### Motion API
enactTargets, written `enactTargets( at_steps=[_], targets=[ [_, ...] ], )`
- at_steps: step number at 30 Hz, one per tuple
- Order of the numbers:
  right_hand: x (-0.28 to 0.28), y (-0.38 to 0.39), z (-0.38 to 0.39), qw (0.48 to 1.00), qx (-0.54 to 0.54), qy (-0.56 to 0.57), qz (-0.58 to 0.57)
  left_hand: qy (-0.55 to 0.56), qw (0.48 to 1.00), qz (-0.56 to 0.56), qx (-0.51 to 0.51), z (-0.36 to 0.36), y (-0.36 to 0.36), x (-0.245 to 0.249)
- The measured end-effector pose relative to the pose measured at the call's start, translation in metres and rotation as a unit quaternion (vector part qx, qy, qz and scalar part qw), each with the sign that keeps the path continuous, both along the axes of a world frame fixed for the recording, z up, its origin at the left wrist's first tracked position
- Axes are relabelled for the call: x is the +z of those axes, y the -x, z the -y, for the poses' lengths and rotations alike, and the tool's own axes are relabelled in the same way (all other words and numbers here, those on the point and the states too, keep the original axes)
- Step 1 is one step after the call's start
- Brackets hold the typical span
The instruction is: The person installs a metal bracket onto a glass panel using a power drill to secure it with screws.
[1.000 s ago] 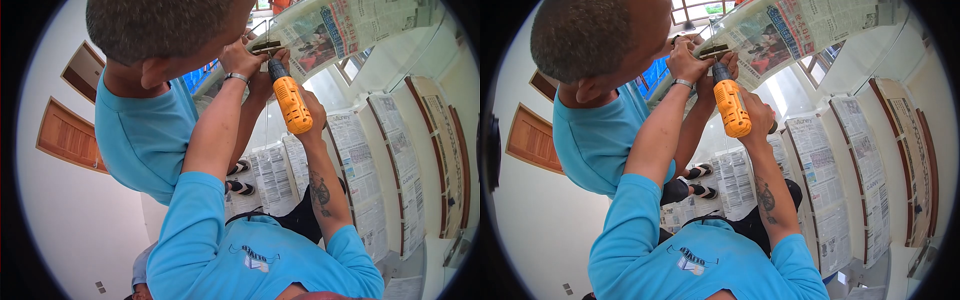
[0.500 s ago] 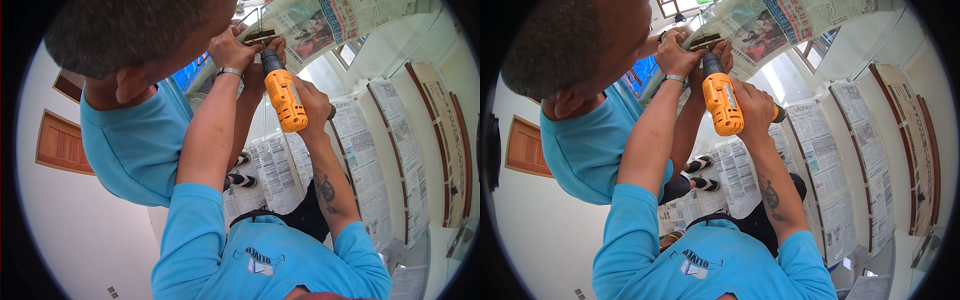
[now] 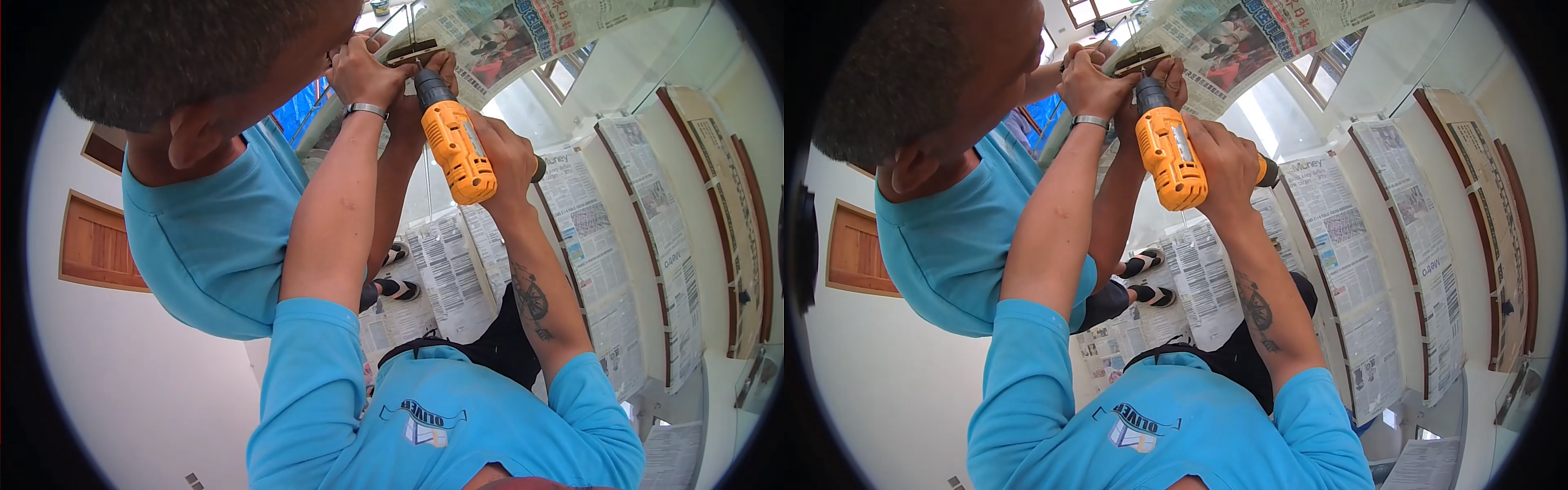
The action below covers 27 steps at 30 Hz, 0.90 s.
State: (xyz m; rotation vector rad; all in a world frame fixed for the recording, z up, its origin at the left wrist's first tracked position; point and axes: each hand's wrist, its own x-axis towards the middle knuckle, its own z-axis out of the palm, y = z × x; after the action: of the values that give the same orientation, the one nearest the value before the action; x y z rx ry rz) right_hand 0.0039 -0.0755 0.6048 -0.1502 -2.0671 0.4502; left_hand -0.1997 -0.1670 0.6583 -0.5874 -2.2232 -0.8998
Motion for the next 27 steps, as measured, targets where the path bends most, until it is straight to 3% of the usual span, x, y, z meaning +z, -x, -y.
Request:
enactTargets(
  at_steps=[27],
  targets=[
    [0.01, -0.005, 0.002, 0.994, -0.039, -0.087, 0.046, 0.001, 1.0, 0.008, -0.007, 0.009, 0.004, -0.005]
  ],
)
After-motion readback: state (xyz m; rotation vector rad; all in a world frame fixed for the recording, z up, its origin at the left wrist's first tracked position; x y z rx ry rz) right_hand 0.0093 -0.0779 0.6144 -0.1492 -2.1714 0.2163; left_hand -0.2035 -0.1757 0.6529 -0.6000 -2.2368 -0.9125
